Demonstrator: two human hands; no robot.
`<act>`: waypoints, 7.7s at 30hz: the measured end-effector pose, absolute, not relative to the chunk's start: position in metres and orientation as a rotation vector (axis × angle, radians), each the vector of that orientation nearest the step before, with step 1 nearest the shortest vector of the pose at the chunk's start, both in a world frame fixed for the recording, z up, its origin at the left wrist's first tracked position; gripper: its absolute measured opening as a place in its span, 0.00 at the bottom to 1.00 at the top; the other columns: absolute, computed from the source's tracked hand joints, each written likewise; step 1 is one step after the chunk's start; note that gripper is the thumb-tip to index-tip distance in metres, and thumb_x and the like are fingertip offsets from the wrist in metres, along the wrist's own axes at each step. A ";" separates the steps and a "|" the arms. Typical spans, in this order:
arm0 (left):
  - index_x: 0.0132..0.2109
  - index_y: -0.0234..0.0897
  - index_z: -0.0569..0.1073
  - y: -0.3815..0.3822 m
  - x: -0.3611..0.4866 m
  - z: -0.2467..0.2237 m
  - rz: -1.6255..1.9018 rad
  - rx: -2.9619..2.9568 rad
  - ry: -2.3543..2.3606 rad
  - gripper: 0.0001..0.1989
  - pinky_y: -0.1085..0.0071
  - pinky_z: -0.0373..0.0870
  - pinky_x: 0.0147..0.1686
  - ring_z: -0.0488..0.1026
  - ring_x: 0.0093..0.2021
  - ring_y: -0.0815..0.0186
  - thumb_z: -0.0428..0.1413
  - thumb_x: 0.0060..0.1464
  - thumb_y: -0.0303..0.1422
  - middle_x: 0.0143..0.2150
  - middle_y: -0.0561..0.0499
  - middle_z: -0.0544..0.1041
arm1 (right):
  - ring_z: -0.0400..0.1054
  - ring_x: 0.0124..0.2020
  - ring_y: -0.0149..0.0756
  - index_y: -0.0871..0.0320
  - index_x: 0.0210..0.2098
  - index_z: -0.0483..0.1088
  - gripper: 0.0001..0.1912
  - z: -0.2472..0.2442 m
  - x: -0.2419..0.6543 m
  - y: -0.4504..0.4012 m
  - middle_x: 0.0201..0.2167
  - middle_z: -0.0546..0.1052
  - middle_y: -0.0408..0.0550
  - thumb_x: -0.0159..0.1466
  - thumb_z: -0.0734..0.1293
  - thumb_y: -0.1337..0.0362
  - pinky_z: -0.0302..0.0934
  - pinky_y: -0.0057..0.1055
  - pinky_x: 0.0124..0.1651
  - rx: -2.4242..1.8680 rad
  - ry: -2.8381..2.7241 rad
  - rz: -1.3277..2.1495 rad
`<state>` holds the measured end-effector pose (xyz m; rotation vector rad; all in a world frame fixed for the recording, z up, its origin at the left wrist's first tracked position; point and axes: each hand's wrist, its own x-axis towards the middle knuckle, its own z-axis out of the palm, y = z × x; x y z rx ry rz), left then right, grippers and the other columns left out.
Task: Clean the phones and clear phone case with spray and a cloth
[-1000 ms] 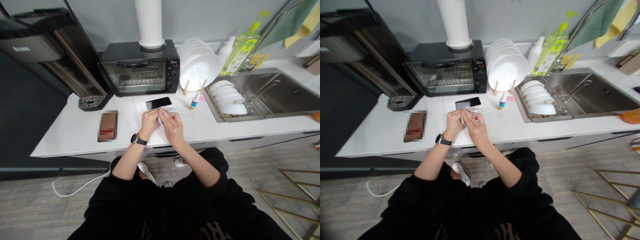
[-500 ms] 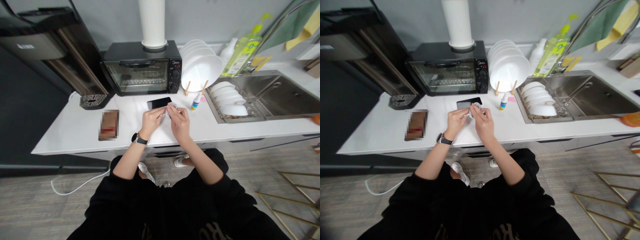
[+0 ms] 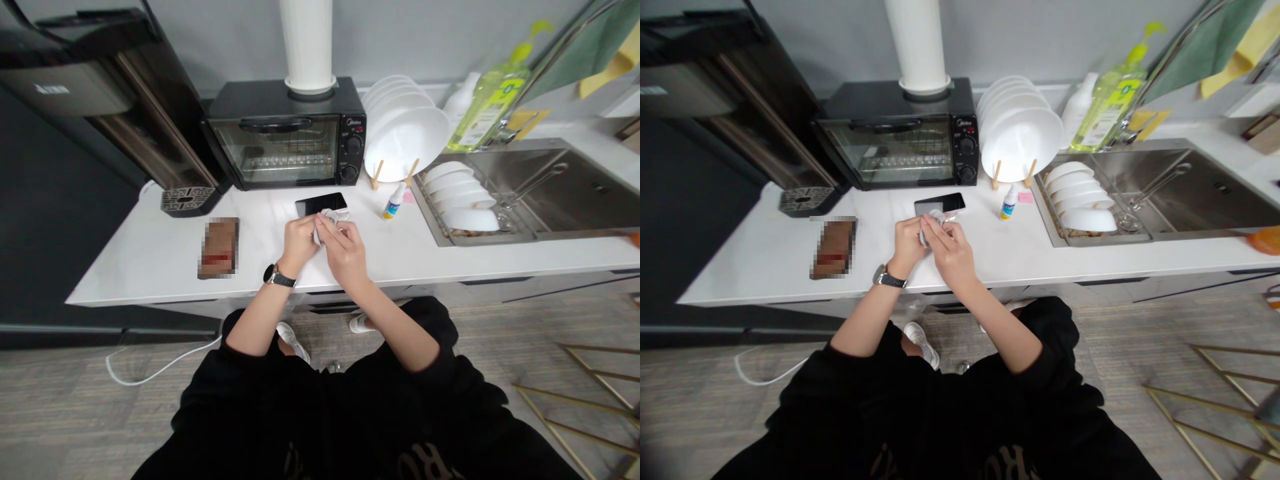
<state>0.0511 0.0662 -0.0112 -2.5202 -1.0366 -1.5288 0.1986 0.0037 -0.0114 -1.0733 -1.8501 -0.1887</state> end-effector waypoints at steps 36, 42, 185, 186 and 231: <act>0.28 0.37 0.73 0.065 0.050 -0.011 -1.520 -2.591 -0.976 0.12 0.70 0.70 0.30 0.77 0.29 0.64 0.54 0.61 0.26 0.26 0.48 0.78 | 0.72 0.54 0.43 0.48 0.73 0.65 0.30 -0.013 0.199 -0.003 0.68 0.75 0.45 0.76 0.57 0.74 0.75 0.43 0.56 -1.138 -1.939 -0.138; 0.37 0.36 0.81 0.064 0.054 -0.008 -1.452 -2.609 -1.076 0.15 0.70 0.78 0.40 0.84 0.39 0.62 0.50 0.65 0.24 0.35 0.47 0.85 | 0.72 0.52 0.43 0.47 0.71 0.68 0.29 -0.012 0.222 0.006 0.65 0.78 0.45 0.75 0.58 0.75 0.74 0.44 0.52 -1.126 -1.872 -0.187; 0.33 0.36 0.76 -0.016 0.036 -0.032 -1.342 -2.612 -1.429 0.12 0.71 0.73 0.33 0.78 0.31 0.64 0.52 0.62 0.20 0.30 0.50 0.79 | 0.71 0.52 0.45 0.50 0.73 0.64 0.32 -0.025 0.201 -0.050 0.67 0.76 0.47 0.73 0.59 0.76 0.77 0.49 0.57 -0.985 -2.046 0.110; 0.32 0.37 0.76 -0.016 0.037 -0.032 -1.334 -2.606 -1.432 0.13 0.71 0.73 0.33 0.78 0.31 0.64 0.52 0.62 0.20 0.29 0.50 0.79 | 0.72 0.53 0.45 0.50 0.73 0.64 0.32 -0.025 0.205 -0.048 0.67 0.76 0.47 0.73 0.59 0.76 0.77 0.49 0.58 -0.974 -2.060 0.109; 0.52 0.37 0.83 -0.017 0.040 -0.031 -1.443 -2.640 -1.370 0.12 0.69 0.81 0.43 0.85 0.42 0.63 0.57 0.68 0.24 0.46 0.47 0.87 | 0.70 0.50 0.47 0.54 0.66 0.74 0.30 -0.027 0.272 0.011 0.61 0.81 0.51 0.71 0.58 0.78 0.74 0.53 0.55 -1.180 -1.772 -0.083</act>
